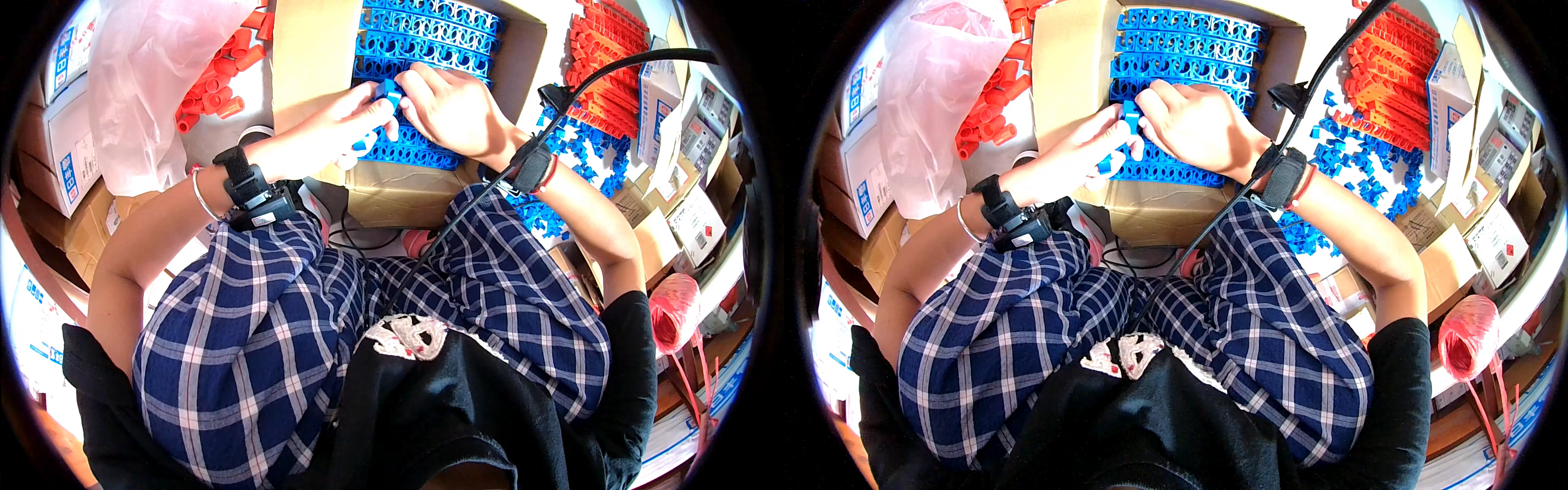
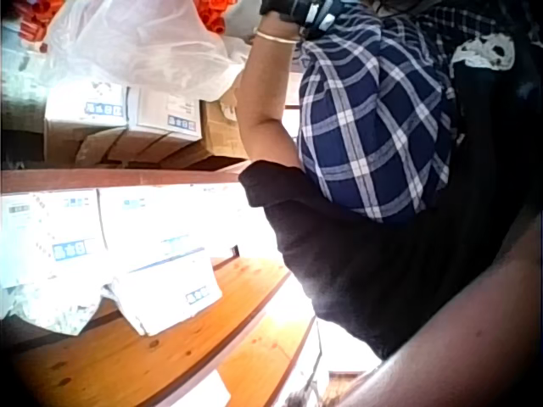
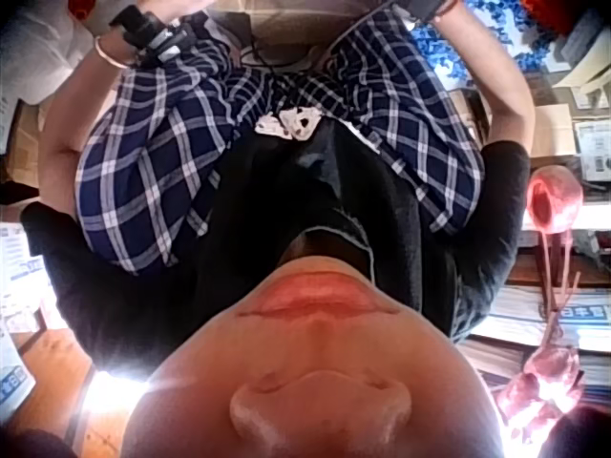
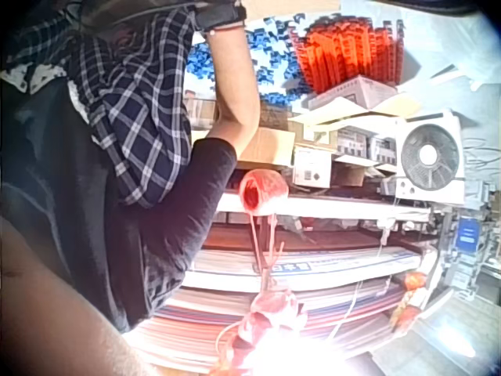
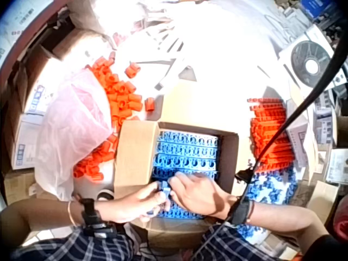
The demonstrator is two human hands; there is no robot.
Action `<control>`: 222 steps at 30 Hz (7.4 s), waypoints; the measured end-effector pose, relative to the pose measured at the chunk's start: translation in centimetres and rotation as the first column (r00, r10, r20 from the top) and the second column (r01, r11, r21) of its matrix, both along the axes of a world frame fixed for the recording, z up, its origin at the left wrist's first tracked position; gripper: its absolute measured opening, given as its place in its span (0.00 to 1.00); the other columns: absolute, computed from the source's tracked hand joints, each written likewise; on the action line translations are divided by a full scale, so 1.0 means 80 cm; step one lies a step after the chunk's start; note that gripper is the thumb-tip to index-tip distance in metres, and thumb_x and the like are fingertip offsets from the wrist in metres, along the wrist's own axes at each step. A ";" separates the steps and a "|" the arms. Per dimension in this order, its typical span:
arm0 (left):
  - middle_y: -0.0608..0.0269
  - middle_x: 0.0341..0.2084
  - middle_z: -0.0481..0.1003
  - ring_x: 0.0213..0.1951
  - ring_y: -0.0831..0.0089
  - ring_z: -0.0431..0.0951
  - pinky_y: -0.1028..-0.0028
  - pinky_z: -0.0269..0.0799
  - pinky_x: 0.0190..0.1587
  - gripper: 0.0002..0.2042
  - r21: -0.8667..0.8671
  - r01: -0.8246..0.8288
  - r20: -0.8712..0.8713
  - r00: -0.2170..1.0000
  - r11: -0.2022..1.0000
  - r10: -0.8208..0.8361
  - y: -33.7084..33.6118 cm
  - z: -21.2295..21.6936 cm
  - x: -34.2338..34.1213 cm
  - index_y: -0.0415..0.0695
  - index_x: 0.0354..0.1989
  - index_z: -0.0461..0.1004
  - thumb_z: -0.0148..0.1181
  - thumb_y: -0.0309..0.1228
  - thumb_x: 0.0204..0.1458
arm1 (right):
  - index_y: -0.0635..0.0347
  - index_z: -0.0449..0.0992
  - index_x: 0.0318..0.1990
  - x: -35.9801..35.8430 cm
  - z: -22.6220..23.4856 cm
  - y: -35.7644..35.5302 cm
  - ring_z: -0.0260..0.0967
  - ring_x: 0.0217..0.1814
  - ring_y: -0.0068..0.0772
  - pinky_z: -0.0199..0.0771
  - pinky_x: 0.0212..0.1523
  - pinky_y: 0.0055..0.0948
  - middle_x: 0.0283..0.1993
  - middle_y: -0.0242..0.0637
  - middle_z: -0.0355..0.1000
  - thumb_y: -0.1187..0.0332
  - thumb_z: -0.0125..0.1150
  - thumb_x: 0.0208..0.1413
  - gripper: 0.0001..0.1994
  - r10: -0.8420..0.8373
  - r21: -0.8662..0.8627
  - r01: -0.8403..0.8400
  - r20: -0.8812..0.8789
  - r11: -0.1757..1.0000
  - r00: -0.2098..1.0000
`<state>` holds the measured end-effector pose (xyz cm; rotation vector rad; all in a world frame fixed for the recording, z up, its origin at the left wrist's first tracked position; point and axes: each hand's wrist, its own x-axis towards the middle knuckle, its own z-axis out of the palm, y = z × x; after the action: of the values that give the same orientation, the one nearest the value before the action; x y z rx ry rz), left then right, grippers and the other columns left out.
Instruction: The person assembles small blue plastic components by snapping them together by hand while sitting amidst boxes of red and blue parts. The person picks up individual pieces and joins them to form larger segments, placing the completed pieces into a cardboard box.
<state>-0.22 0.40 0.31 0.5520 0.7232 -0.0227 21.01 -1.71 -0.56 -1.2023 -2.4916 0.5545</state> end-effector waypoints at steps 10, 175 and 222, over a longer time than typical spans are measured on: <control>0.76 0.33 0.66 0.25 0.91 0.59 0.90 0.52 0.20 0.16 0.055 0.053 -0.088 0.995 0.997 -0.049 0.000 0.004 0.001 0.52 0.53 0.62 0.40 0.46 0.65 | 0.57 0.67 0.29 0.002 0.010 0.004 0.71 0.26 0.33 0.73 0.25 0.30 0.25 0.34 0.65 0.65 0.56 0.54 0.08 0.023 0.025 -0.024 0.067 0.999 0.997; 0.70 0.29 0.68 0.23 0.87 0.62 0.86 0.59 0.21 0.14 0.333 0.085 -0.109 0.993 0.939 -0.051 -0.011 -0.012 0.005 0.51 0.57 0.57 0.39 0.33 0.64 | 0.62 0.74 0.37 0.016 -0.006 0.016 0.74 0.30 0.28 0.74 0.33 0.27 0.29 0.38 0.75 0.71 0.56 0.53 0.06 -0.579 -0.616 0.390 -0.133 0.684 0.805; 0.74 0.27 0.68 0.20 0.88 0.58 0.87 0.54 0.19 0.11 0.233 0.228 -0.033 0.973 0.945 -0.227 0.004 -0.011 -0.004 0.52 0.49 0.66 0.40 0.38 0.65 | 0.58 0.76 0.36 0.040 -0.015 0.049 0.75 0.27 0.35 0.75 0.31 0.31 0.25 0.37 0.74 0.63 0.62 0.52 0.10 -0.427 -0.385 0.456 0.164 0.803 0.889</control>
<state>-0.53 0.73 -0.59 0.8625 0.6680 -0.1554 24.22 2.21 -1.80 -1.9237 -2.0783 0.9489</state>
